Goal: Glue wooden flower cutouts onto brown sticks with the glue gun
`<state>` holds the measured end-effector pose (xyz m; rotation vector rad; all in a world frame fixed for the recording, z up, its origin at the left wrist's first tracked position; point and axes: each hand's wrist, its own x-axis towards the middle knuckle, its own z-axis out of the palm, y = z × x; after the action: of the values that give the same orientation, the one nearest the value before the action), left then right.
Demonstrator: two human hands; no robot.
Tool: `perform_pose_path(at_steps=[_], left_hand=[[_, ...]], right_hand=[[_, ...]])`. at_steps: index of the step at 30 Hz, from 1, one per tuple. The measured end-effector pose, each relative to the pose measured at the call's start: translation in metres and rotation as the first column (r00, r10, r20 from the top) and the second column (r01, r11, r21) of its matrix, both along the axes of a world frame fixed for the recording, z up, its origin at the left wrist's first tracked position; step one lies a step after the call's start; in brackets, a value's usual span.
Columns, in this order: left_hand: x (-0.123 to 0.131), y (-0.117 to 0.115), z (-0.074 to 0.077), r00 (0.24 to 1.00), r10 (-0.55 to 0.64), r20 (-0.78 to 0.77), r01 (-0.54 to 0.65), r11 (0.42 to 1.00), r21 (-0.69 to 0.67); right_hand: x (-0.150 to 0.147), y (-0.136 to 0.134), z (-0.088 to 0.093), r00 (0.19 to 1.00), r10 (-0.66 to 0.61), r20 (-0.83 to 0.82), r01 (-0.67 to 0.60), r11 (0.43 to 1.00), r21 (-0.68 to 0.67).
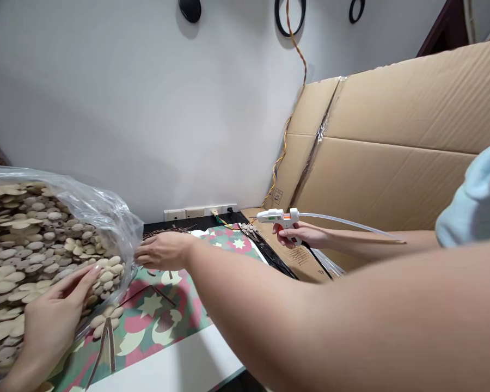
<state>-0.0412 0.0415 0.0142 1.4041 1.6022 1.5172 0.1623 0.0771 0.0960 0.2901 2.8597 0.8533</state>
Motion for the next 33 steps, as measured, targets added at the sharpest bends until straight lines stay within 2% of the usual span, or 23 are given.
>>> perform_pose_path(at_steps=[3,7,10,15,17,19,21,23,27,31,33], left_hand=[[0.000,0.001,-0.001,1.000,-0.001,0.012,0.000,0.999,0.044],[-0.001,0.000,0.001,0.999,-0.005,0.050,-0.002,0.988,0.152],[-0.002,-0.001,0.005,0.998,0.021,0.065,-0.033,0.981,0.190],[-0.003,-0.003,0.011,0.992,0.040,0.119,-0.065,0.975,0.211],[-0.006,-0.003,0.014,0.990,0.059,0.131,-0.088,0.971,0.224],[-0.010,-0.002,0.016,0.986,0.086,0.144,-0.118,0.965,0.236],[-0.014,0.000,0.019,0.980,0.120,0.159,-0.157,0.955,0.250],[-0.018,0.002,0.020,0.973,0.151,0.177,-0.195,0.944,0.266],[-0.023,0.007,0.019,0.959,0.188,0.210,-0.244,0.927,0.286],[-0.023,0.006,0.019,0.960,0.174,0.219,-0.234,0.929,0.286],[-0.022,0.005,0.019,0.963,0.157,0.220,-0.218,0.933,0.287]], right_hand=[[-0.019,0.021,-0.033,0.997,0.057,-0.049,-0.056,0.998,0.014],[-0.030,0.025,-0.068,0.993,0.034,-0.115,-0.036,0.999,-0.012],[-0.036,0.024,-0.085,0.982,0.049,-0.181,-0.055,0.998,-0.025],[-0.058,0.024,-0.102,0.949,0.033,-0.313,-0.047,0.998,-0.037],[-0.072,0.025,-0.108,0.913,0.013,-0.407,-0.025,0.999,-0.024],[-0.085,0.027,-0.114,0.835,-0.042,-0.548,0.023,0.999,-0.043],[-0.095,0.030,-0.120,0.735,-0.143,-0.663,0.046,0.986,-0.161],[-0.102,0.033,-0.124,0.676,-0.264,-0.688,0.003,0.934,-0.356],[-0.102,0.030,-0.129,0.697,-0.400,-0.596,-0.148,0.732,-0.665],[-0.101,0.026,-0.133,0.694,-0.470,-0.545,-0.285,0.516,-0.808],[-0.102,0.029,-0.135,0.676,-0.500,-0.542,-0.340,0.440,-0.831]])
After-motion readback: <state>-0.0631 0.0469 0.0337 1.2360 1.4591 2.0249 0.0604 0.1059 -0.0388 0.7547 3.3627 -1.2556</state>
